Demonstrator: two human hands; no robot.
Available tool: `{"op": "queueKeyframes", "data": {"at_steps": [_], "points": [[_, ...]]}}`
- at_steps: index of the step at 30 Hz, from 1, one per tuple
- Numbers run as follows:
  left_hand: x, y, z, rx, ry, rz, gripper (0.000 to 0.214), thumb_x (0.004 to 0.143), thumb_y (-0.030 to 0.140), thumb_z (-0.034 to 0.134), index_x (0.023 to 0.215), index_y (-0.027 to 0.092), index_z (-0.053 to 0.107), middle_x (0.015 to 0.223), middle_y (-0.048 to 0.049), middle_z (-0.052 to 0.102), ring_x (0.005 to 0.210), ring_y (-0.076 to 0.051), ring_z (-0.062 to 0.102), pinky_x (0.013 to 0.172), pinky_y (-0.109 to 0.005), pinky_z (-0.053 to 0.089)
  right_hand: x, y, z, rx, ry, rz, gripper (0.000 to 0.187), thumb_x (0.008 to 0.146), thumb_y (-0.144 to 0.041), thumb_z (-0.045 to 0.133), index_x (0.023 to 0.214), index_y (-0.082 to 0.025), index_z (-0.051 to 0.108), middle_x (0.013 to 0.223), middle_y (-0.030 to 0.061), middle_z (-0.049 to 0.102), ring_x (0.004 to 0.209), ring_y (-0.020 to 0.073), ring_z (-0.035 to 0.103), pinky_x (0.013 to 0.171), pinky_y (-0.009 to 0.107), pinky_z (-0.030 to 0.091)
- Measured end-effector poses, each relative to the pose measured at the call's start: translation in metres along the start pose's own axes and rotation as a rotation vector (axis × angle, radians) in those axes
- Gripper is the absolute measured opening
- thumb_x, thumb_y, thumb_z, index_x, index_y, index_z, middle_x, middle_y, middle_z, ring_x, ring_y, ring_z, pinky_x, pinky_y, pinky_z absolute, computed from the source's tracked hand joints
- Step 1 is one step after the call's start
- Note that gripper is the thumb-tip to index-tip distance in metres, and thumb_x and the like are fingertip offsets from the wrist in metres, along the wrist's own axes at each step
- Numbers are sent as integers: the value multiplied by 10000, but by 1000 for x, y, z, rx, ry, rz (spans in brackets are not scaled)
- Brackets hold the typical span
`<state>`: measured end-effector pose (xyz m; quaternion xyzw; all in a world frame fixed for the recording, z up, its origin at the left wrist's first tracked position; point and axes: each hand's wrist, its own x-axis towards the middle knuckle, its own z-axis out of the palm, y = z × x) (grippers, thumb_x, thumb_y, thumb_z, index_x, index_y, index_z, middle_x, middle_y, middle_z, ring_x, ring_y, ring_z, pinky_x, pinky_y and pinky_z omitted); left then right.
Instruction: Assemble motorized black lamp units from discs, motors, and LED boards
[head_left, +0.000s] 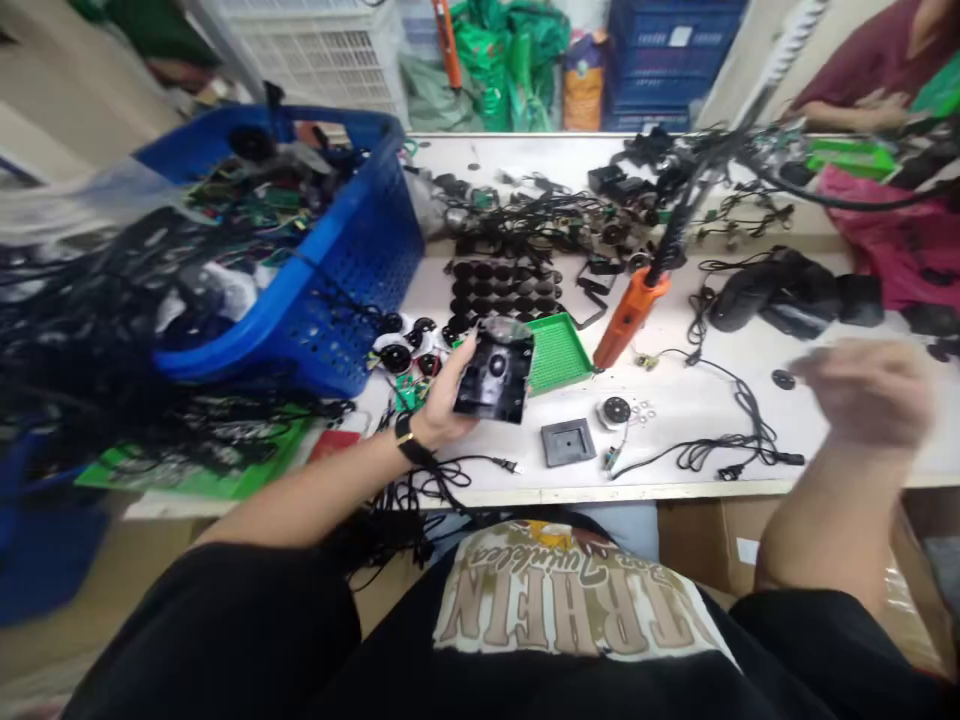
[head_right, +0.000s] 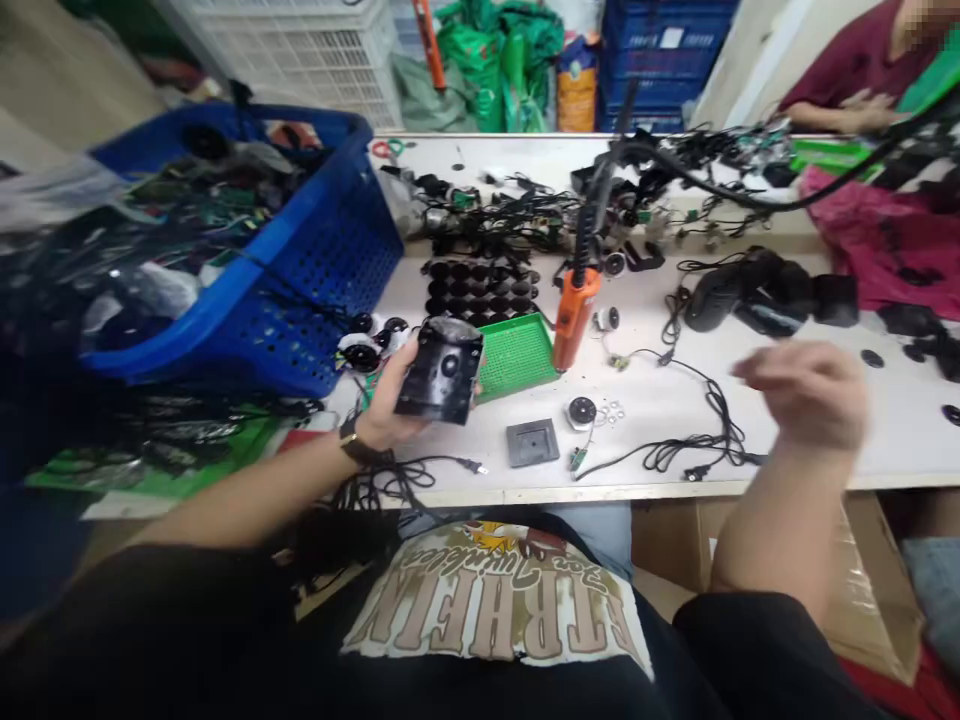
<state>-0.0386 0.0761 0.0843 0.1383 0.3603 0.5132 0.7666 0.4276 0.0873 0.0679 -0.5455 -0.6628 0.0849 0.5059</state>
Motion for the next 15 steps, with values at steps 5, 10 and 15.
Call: {"op": "queueKeyframes", "data": {"at_steps": [5, 10, 15], "points": [[-25, -28, -38, 102, 42, -9, 541, 950, 537, 619, 1283, 116, 685, 1162, -201, 782, 788, -275, 780, 660, -394, 660, 0, 27, 61, -34, -459, 50, 248, 910, -422, 698, 886, -187, 775, 1032, 139, 785, 988, 278, 733, 913, 513, 564], [-42, -58, -44, 10, 137, 75, 561, 899, 554, 683, 1233, 105, 713, 1148, -180, 790, 832, -272, 782, 737, -396, 665, -7, 60, 124, -126, -524, 36, 209, 824, -213, 624, 995, -184, 740, 1159, 143, 754, 1136, 339, 667, 1060, 571, 487], [-40, -75, -30, -43, 159, 109, 541, 917, 569, 649, 1226, 133, 734, 1166, -150, 789, 836, -260, 772, 729, -377, 655, -1, 76, 148, -189, -544, 32, 387, 766, -128, 532, 1119, -155, 688, 1165, 152, 760, 1120, 338, 655, 1108, 587, 430]]}}
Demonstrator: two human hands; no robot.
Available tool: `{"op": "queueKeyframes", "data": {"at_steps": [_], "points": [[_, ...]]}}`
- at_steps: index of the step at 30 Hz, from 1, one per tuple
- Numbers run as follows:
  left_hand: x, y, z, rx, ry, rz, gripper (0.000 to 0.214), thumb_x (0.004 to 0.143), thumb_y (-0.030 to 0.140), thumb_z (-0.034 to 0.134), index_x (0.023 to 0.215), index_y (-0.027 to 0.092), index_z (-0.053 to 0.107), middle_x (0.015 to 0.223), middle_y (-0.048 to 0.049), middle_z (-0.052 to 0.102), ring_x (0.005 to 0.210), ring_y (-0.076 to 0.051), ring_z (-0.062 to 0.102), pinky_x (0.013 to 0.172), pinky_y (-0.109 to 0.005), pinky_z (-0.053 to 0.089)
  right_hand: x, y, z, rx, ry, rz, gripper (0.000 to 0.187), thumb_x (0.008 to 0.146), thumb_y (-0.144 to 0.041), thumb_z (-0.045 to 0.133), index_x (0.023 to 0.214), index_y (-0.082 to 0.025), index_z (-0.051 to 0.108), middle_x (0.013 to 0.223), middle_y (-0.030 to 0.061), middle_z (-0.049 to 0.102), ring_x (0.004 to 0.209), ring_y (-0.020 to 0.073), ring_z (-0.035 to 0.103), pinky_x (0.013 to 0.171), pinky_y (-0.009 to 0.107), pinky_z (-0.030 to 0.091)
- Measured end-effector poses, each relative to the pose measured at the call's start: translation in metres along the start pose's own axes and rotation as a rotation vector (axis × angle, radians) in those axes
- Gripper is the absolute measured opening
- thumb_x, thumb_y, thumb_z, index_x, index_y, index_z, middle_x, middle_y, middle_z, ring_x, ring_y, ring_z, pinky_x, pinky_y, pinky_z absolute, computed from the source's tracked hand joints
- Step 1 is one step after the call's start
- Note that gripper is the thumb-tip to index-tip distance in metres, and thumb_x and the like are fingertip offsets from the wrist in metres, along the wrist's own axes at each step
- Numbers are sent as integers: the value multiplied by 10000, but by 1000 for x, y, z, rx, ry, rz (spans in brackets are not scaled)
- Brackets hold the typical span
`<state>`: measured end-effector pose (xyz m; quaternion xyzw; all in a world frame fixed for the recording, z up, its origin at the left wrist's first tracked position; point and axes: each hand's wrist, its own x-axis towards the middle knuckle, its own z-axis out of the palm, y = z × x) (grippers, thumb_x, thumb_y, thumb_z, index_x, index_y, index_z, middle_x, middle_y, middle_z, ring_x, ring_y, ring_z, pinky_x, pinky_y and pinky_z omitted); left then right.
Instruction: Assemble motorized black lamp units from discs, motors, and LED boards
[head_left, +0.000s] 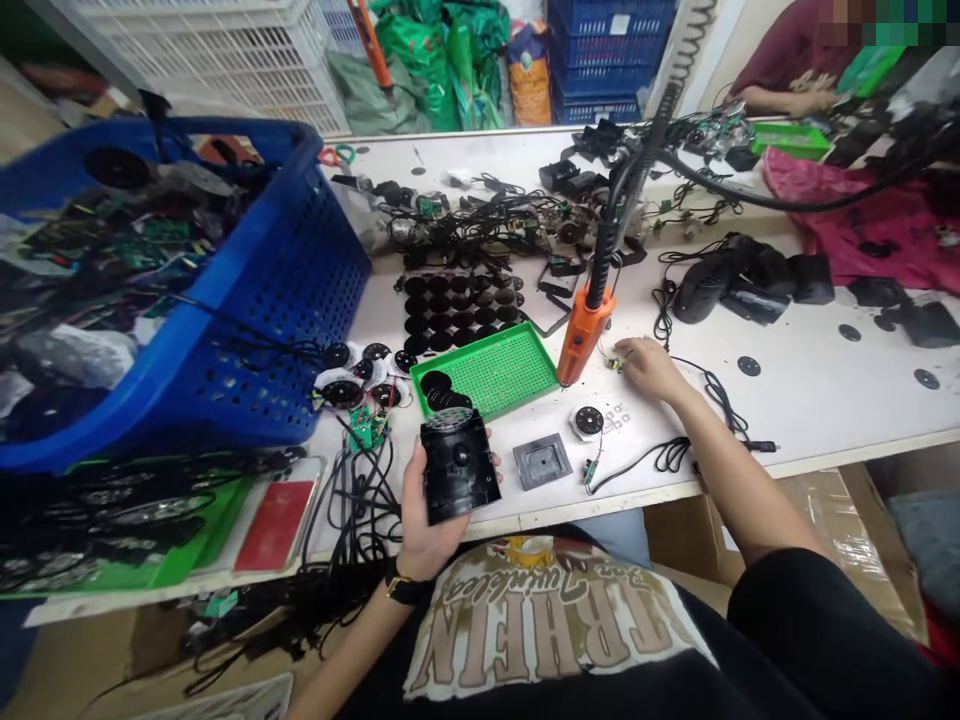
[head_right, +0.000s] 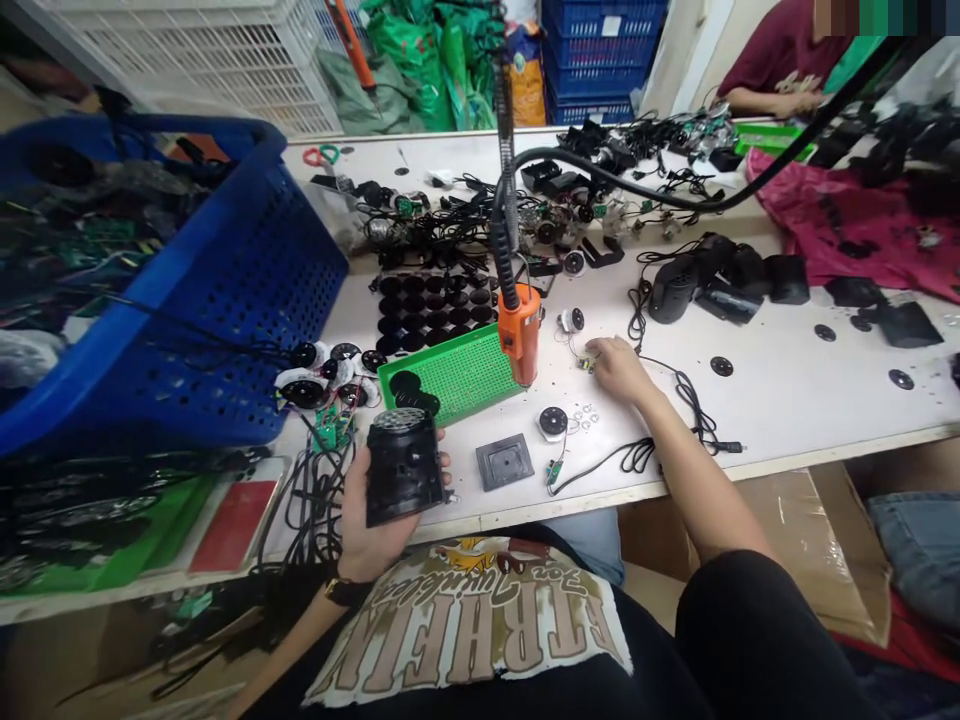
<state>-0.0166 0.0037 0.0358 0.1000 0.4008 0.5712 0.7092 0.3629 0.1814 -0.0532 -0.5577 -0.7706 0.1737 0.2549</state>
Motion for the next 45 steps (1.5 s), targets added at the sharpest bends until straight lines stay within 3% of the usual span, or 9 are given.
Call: {"op": "queueKeyframes", "data": {"at_steps": [5, 9, 14, 20, 26, 30, 38, 42, 45], "points": [[4, -1, 12, 17, -10, -32, 497, 932, 554, 643, 1200, 152, 763, 1154, -128, 798, 879, -288, 774, 854, -429, 656, 25, -9, 4, -24, 36, 30, 432, 838, -187, 539, 1257, -141, 632, 1247, 180, 711, 1144, 345, 646, 1069, 559, 477], [7, 2, 18, 45, -1, -42, 469, 880, 579, 703, 1129, 191, 791, 1108, -112, 812, 1073, -358, 760, 958, -464, 639, 53, -22, 6, -45, 71, 63, 572, 833, -162, 585, 1400, -96, 548, 1417, 249, 595, 1268, 392, 576, 1116, 587, 443], [5, 0, 21, 126, 111, -67, 446, 901, 582, 630, 1119, 240, 817, 1169, -78, 812, 986, -322, 793, 906, -431, 672, 58, -42, 4, -67, 80, 101, 658, 828, -126, 602, 1474, -66, 491, 1462, 262, 557, 1303, 379, 558, 1133, 576, 451], [12, 2, 19, 262, 210, -138, 395, 936, 618, 543, 1204, 454, 782, 1223, 74, 799, 1139, -277, 767, 958, -378, 663, -8, -62, -9, -66, 140, 117, 657, 899, -235, 640, 1529, -170, 466, 1511, 167, 549, 1370, 314, 544, 1182, 480, 456], [19, -2, 7, 281, 191, -145, 377, 885, 654, 630, 1212, 517, 757, 1265, 128, 769, 1320, -272, 674, 1065, -399, 618, -100, -59, -16, -30, 310, 250, 580, 955, -282, 580, 1512, -182, 450, 1495, 177, 562, 1401, 302, 538, 1190, 511, 454], [23, -8, 2, 260, 186, -140, 311, 926, 620, 605, 1174, 526, 766, 1225, 150, 779, 1320, -253, 673, 1097, -415, 599, -142, -56, -11, -30, 418, 338, 517, 970, -301, 553, 1473, -211, 474, 1413, 173, 608, 1328, 311, 588, 1119, 548, 502], [29, -18, -4, 286, 207, -99, 239, 938, 565, 637, 1063, 454, 808, 1235, 153, 784, 1351, -186, 649, 1085, -281, 575, -166, -56, 3, -94, 503, 362, 440, 968, -262, 527, 1402, -193, 545, 1356, 172, 644, 1298, 335, 584, 1117, 573, 487], [29, -23, 4, 234, 383, -23, 280, 995, 475, 571, 1108, 381, 810, 1273, 87, 781, 1439, -197, 567, 1237, -365, 441, -169, -54, 13, -117, 535, 347, 423, 983, -274, 521, 1396, -193, 554, 1336, 171, 653, 1278, 333, 590, 1109, 572, 497], [30, -25, 11, 204, 426, 8, 284, 1011, 439, 558, 1094, 350, 815, 1285, 81, 776, 1476, -204, 525, 1287, -404, 368, -170, -53, 20, -135, 552, 336, 415, 992, -283, 516, 1393, -191, 561, 1319, 175, 660, 1256, 338, 596, 1081, 573, 513]]}}
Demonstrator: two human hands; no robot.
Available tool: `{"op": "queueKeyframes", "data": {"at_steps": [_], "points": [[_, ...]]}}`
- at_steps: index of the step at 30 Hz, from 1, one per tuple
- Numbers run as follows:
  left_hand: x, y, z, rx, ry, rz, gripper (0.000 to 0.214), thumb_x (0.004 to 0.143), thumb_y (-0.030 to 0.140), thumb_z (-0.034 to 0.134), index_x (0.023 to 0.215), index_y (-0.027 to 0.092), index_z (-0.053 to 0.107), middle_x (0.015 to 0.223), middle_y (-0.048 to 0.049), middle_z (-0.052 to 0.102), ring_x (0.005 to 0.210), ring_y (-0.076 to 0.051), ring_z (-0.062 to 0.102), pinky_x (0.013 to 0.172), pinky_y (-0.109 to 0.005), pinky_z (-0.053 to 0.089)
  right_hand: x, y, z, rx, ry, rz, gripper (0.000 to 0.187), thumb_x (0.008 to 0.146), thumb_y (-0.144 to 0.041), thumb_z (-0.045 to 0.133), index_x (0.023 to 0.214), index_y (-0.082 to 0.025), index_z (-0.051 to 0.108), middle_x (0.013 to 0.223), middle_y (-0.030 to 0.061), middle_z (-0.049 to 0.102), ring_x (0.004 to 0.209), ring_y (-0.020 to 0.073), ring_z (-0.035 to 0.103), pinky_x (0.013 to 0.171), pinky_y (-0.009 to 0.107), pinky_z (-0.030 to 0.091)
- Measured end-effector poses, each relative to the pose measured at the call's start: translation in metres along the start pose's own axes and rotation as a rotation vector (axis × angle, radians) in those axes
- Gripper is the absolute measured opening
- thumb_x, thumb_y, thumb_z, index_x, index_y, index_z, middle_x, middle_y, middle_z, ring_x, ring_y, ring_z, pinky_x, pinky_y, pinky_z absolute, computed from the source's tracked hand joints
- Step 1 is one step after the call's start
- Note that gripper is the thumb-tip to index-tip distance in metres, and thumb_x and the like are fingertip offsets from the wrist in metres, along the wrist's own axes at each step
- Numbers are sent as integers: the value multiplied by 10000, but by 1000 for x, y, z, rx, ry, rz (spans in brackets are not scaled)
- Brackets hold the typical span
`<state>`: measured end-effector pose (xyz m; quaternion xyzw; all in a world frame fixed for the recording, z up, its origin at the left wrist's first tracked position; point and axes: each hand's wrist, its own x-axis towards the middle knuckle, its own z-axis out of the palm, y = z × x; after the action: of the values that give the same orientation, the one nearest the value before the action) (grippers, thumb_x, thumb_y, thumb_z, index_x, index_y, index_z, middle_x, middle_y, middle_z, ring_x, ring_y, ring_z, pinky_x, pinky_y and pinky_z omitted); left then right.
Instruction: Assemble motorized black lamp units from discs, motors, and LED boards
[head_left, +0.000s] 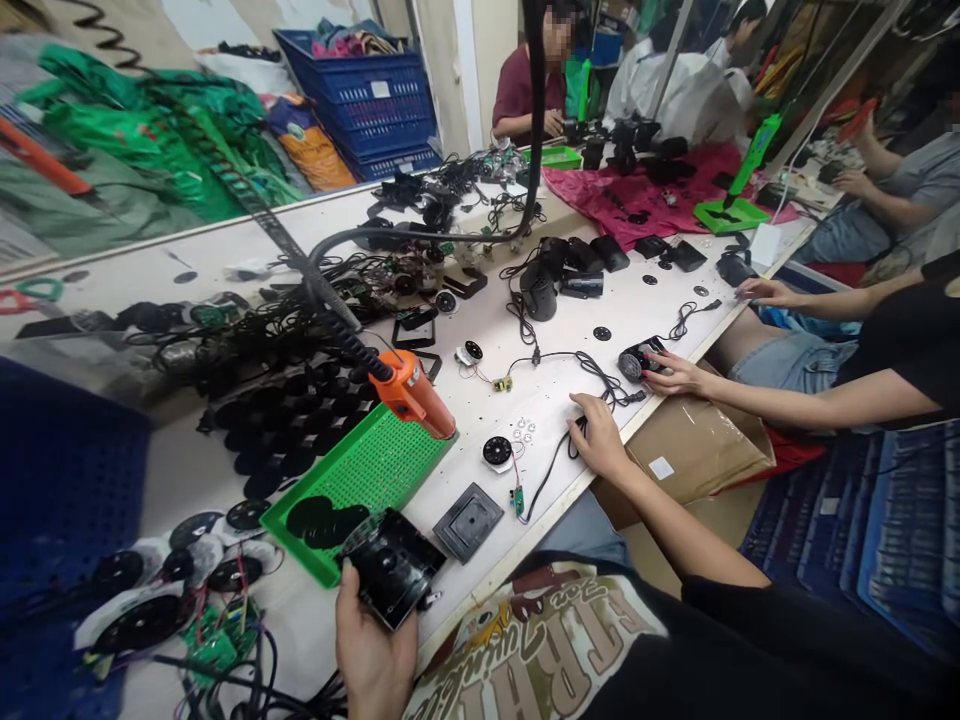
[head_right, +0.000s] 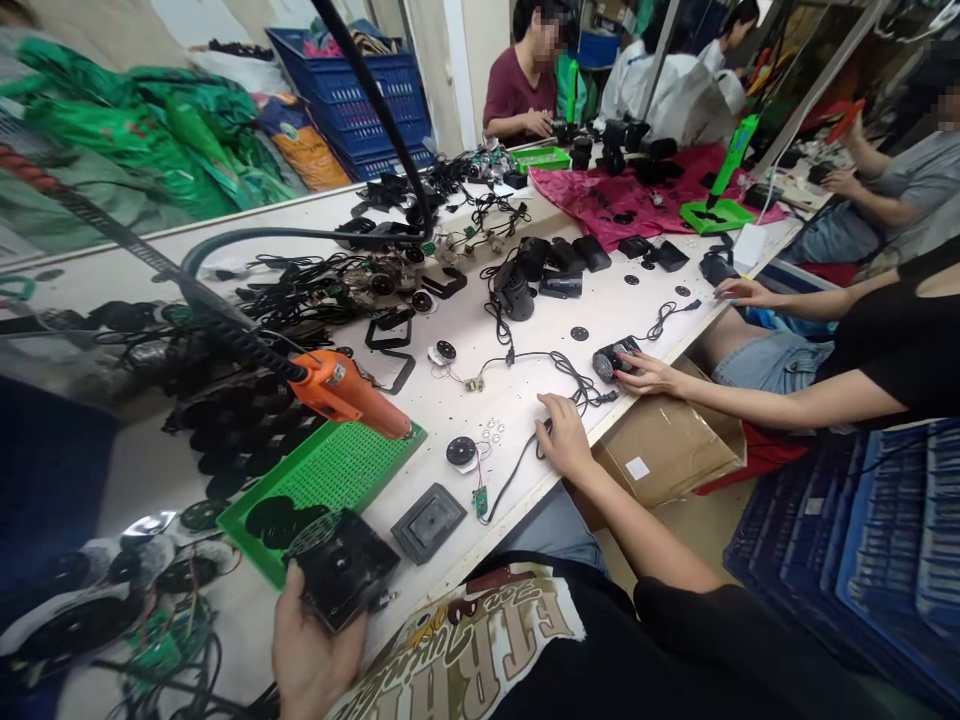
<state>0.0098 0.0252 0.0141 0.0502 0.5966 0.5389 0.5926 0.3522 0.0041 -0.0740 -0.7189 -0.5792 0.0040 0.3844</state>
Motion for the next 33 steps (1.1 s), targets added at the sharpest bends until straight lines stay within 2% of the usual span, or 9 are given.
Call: {"op": "queueKeyframes", "data": {"at_steps": [10, 13, 16, 19, 21, 23, 26, 28, 33], "points": [[4, -5, -3, 73, -26, 43, 269, 973, 508, 603, 1084, 364, 801, 1290, 100, 769, 1481, -216, 515, 1294, -413, 363, -4, -3, 3, -68, 98, -11, 377, 996, -313, 527, 1349, -191, 585, 1269, 161, 691, 1215, 308, 624, 1056, 527, 530], [9, -8, -9, 63, -57, 24, 303, 965, 515, 622, 1129, 321, 787, 1284, 54, 774, 1467, -221, 528, 1286, -413, 372, 5, 5, -16, -112, 137, 11, 393, 996, -335, 512, 1355, -187, 574, 1303, 168, 676, 1244, 306, 615, 1081, 525, 510], [16, -11, -16, 26, -90, 18, 327, 966, 512, 635, 1150, 280, 774, 1280, 20, 774, 1454, -219, 537, 1266, -406, 396, 33, 33, -54, -197, 166, 65, 436, 984, -273, 442, 1393, -160, 544, 1357, 196, 637, 1306, 331, 565, 1127, 574, 449], [22, -15, -23, -16, -118, 5, 302, 950, 477, 686, 1155, 269, 763, 1262, 16, 778, 1386, -199, 594, 1207, -370, 454, 75, 74, -102, -284, 50, 91, 524, 869, -172, 493, 1386, -127, 568, 1360, 211, 645, 1310, 352, 552, 1145, 589, 415], [22, -17, -27, -46, -150, 3, 301, 939, 454, 713, 1164, 259, 755, 1245, 4, 782, 1318, -191, 643, 1157, -353, 495, 102, 102, -129, -324, -118, 80, 639, 763, -152, 578, 1402, -140, 585, 1429, 206, 627, 1327, 365, 552, 1135, 571, 425], [20, -19, -29, -70, -188, 16, 315, 929, 443, 730, 1177, 250, 747, 1235, -12, 784, 1269, -195, 675, 1115, -347, 523, 123, 125, -143, -356, -294, 73, 619, 709, -189, 649, 1327, -152, 664, 1404, 218, 655, 1308, 402, 573, 1106, 585, 425], [15, -19, -31, -95, -203, 74, 334, 892, 438, 775, 1159, 239, 746, 1205, -13, 786, 1242, -190, 686, 1082, -317, 535, 140, 152, -143, -406, -459, 64, 554, 727, -371, 714, 1226, -131, 731, 1305, 303, 690, 1225, 486, 614, 989, 647, 441], [13, -16, -32, -123, -212, 118, 358, 857, 453, 808, 1127, 228, 748, 1176, -14, 787, 1233, -194, 689, 1065, -306, 538, 144, 168, -137, -418, -526, 19, 609, 709, -524, 730, 1208, -175, 741, 1221, 291, 720, 1182, 496, 646, 960, 645, 458], [13, -6, -44, -165, -171, 215, 368, 795, 473, 855, 1042, 222, 747, 1087, -8, 784, 1156, -214, 710, 1037, -325, 544, 139, 203, -139, -473, -506, -8, 941, 608, -842, 644, 1387, -313, 637, 1079, 248, 746, 1056, 493, 702, 850, 666, 513]]}}
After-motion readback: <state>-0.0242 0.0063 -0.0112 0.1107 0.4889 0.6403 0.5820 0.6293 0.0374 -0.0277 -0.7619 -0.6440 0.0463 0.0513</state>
